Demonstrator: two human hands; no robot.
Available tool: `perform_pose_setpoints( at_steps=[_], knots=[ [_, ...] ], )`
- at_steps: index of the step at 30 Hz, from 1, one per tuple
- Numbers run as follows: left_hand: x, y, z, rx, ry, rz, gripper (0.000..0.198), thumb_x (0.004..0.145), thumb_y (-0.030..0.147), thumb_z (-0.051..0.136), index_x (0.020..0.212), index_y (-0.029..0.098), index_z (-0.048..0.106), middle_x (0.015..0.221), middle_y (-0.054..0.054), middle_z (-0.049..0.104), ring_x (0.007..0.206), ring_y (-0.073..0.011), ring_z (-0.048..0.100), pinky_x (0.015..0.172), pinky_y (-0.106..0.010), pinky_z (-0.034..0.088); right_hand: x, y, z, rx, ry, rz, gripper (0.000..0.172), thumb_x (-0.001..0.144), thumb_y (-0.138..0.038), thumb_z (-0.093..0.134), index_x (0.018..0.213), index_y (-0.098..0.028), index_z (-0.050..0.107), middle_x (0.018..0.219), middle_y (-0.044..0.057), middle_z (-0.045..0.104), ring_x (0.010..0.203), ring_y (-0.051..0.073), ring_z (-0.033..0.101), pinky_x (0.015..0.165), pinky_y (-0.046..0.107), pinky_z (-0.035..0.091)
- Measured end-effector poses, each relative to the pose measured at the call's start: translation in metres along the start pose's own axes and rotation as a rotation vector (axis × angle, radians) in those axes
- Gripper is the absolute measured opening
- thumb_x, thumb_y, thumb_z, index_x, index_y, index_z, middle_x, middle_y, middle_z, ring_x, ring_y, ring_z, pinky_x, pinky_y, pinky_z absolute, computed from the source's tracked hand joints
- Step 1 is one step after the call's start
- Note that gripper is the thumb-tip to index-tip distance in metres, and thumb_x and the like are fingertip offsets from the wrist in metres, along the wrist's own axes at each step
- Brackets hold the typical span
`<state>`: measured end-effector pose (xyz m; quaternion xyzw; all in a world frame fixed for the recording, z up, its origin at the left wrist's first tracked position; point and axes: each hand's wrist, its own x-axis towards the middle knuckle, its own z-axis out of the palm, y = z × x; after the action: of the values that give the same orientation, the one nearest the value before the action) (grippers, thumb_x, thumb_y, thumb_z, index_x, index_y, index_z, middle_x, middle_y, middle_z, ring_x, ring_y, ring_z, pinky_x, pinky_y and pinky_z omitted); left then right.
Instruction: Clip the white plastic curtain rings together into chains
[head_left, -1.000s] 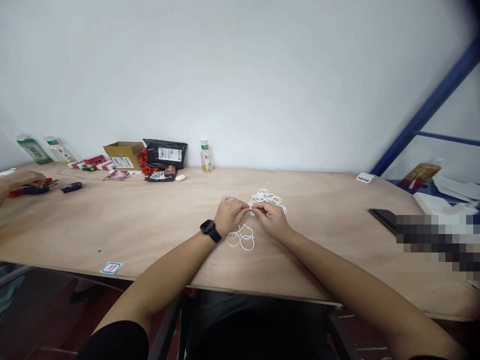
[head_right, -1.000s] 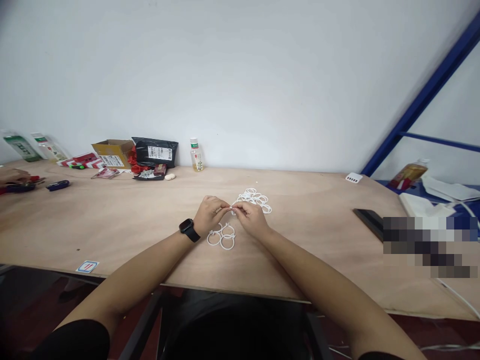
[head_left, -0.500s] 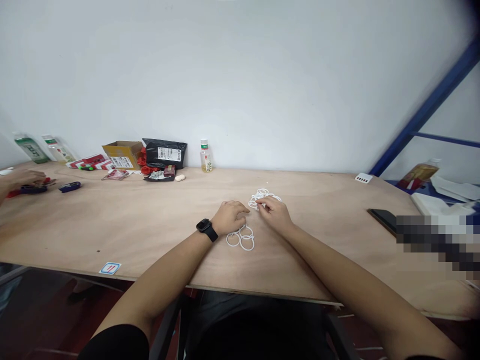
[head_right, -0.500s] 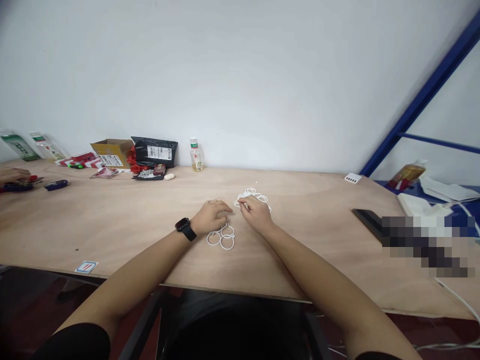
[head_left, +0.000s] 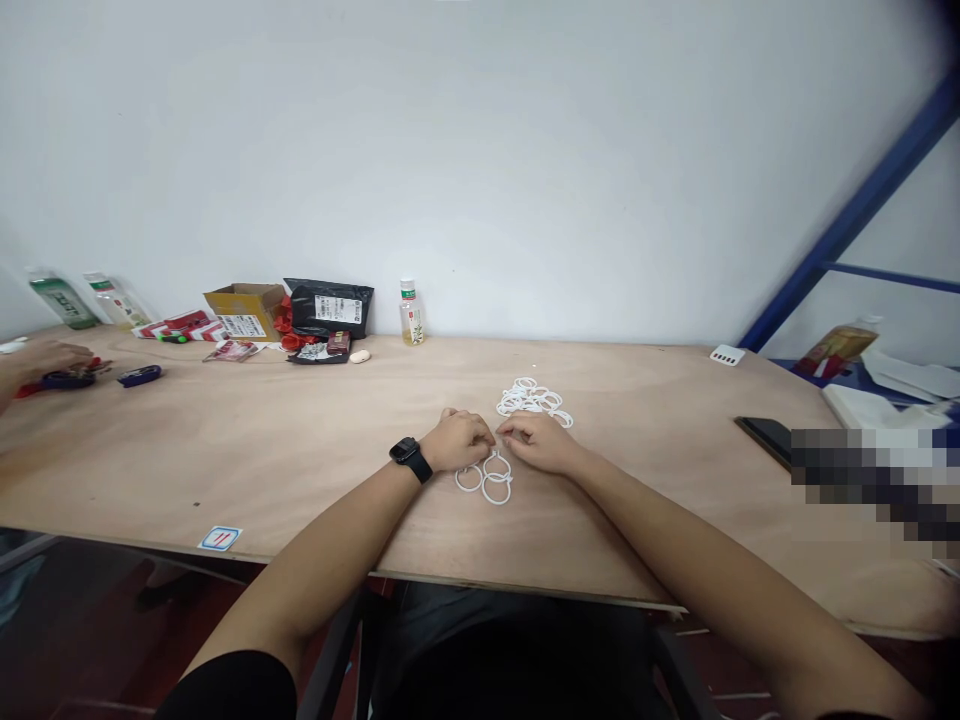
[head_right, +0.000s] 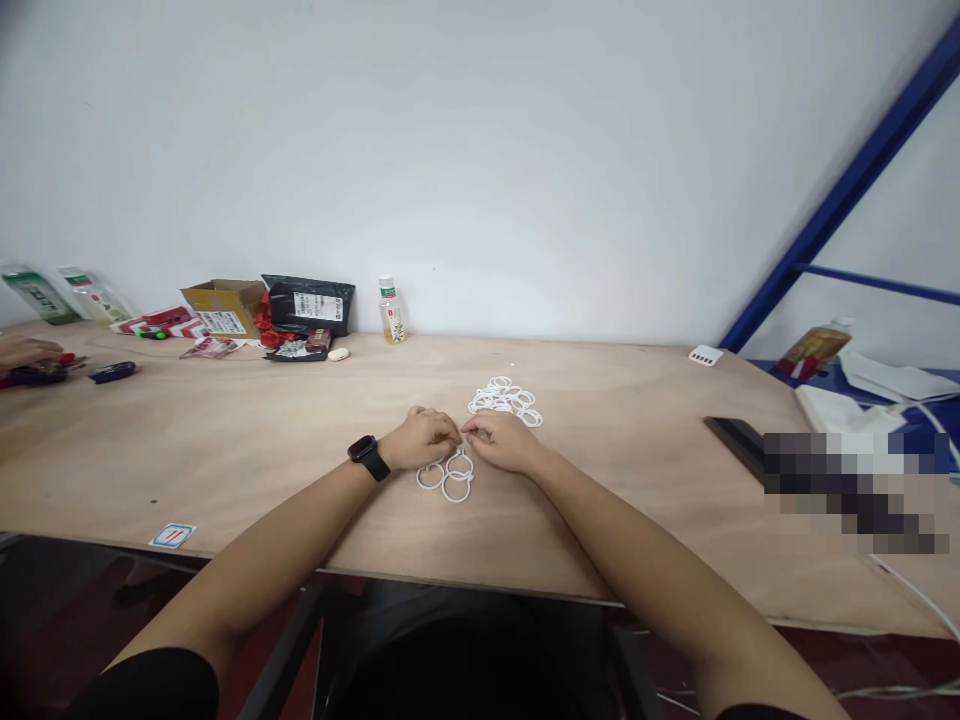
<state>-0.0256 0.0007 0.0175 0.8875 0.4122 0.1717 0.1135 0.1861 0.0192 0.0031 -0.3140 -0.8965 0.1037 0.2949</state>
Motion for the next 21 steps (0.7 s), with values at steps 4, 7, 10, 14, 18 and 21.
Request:
perform_pose_setpoints(
  at_steps=[4,7,10,14,18,21],
  knots=[
    [-0.0015,0.0045,-0.0055,0.007,-0.051,-0.014,0.022,0.082,0.039,0.057,0.076,0.021,0.07,0.099,-0.001,0.07,0.097,-0.0202,0.059,0.092,-0.037,0.03,-0.0021,0.0009,-0.0002,0.04,-0.162,-0.038,0.027,0.077,-0.015,0.061,0.102,-0.022,0.07,0.094,0.004,0.069,0.085,0.018,0.063,0.077,0.029,0.048],
    [-0.0028,0.006,-0.0052,0.008,-0.053,-0.031,0.039,0.073,0.059,0.064,0.08,0.021,0.069,0.104,-0.003,0.067,0.101,-0.0231,0.057,0.094,-0.038,0.03,-0.0023,0.001,-0.001,0.044,-0.179,-0.008,0.026,0.078,-0.018,0.061,0.102,-0.022,0.07,0.091,0.004,0.07,0.084,0.018,0.063,0.077,0.029,0.047],
    [-0.0032,0.0051,-0.0022,0.013,-0.059,-0.032,0.049,0.064,0.067,0.068,0.083,0.021,0.066,0.106,-0.004,0.064,0.103,-0.025,0.055,0.094,-0.038,0.03,-0.0016,-0.001,-0.0027,0.043,-0.188,0.002,0.024,0.08,-0.02,0.061,0.102,-0.022,0.069,0.084,0.002,0.069,0.078,0.017,0.063,0.074,0.028,0.047],
    [-0.002,0.0019,0.0009,0.007,-0.037,-0.045,0.056,0.06,0.068,0.071,0.087,0.02,0.061,0.1,-0.005,0.064,0.099,-0.0246,0.055,0.09,-0.037,0.031,-0.0008,-0.0055,-0.0025,0.035,-0.161,-0.015,0.017,0.082,-0.02,0.059,0.094,-0.021,0.07,0.081,0.002,0.069,0.075,0.016,0.062,0.071,0.027,0.046],
    [-0.0014,-0.0003,0.0009,-0.003,-0.018,-0.066,0.059,0.058,0.066,0.073,0.09,0.02,0.057,0.098,-0.004,0.064,0.096,-0.0241,0.056,0.088,-0.036,0.032,-0.0009,-0.0074,0.0031,0.007,-0.179,-0.051,0.015,0.078,-0.019,0.062,0.089,-0.022,0.071,0.086,0.003,0.07,0.078,0.016,0.063,0.072,0.027,0.046],
    [-0.0019,-0.0009,0.0005,-0.013,-0.019,-0.067,0.06,0.058,0.062,0.075,0.096,0.02,0.057,0.102,-0.005,0.064,0.1,-0.0247,0.057,0.091,-0.037,0.032,-0.0011,-0.0061,0.0063,-0.05,-0.183,-0.017,0.019,0.074,-0.014,0.061,0.088,-0.022,0.071,0.084,0.003,0.07,0.077,0.017,0.063,0.07,0.026,0.046]
  ],
)
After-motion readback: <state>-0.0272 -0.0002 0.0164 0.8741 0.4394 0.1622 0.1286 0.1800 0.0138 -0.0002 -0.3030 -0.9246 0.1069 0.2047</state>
